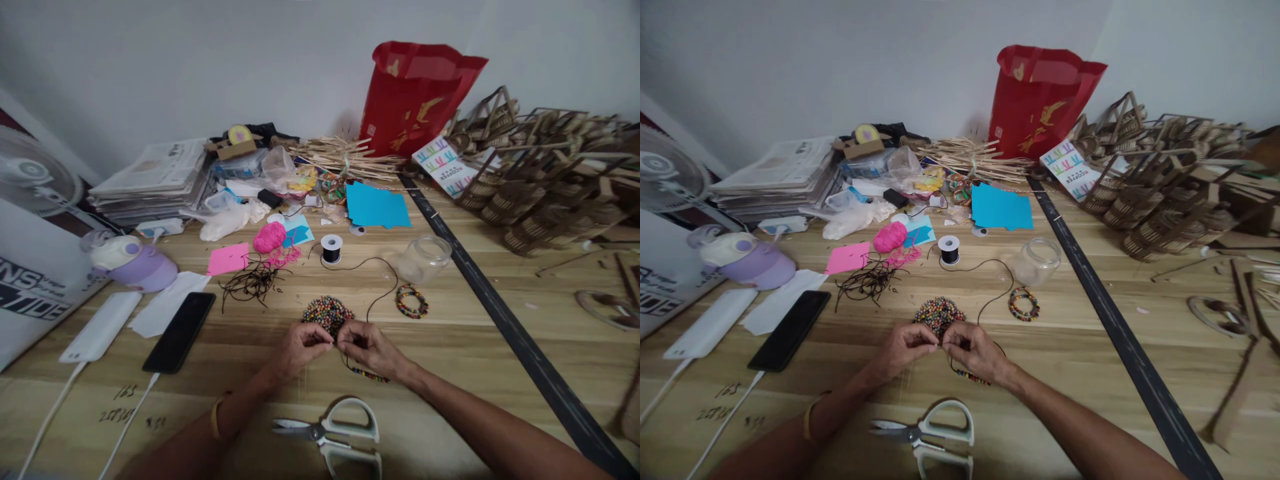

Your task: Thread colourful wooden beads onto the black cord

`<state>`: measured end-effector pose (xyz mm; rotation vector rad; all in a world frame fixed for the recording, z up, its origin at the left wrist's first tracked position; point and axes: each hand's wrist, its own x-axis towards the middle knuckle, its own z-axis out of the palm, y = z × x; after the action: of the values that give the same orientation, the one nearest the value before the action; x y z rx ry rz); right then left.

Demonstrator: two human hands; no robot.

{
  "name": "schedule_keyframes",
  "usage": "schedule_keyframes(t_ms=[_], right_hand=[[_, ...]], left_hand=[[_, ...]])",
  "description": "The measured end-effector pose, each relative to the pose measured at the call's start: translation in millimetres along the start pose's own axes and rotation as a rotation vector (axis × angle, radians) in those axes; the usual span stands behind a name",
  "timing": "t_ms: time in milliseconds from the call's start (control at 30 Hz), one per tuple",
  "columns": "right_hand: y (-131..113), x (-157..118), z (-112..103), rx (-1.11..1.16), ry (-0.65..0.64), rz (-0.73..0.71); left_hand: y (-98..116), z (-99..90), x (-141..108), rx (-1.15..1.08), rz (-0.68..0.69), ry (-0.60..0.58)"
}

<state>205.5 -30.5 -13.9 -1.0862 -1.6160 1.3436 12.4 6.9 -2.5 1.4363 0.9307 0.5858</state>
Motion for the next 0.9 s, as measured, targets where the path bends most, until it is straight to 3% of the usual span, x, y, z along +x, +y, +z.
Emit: schedule_keyframes(t_ms=[433,900], right_hand=[[0.3,0.4,0.1,-0.064,0.002,-0.028],[2.8,0.4,1.0,0.019,-0.002,-0.003]], left_hand=[[-1.1,1.5,-0.6,0.088,0.057,-0.013],[-1.5,4.6,-1.7,-0.014,0.027,-0.032]])
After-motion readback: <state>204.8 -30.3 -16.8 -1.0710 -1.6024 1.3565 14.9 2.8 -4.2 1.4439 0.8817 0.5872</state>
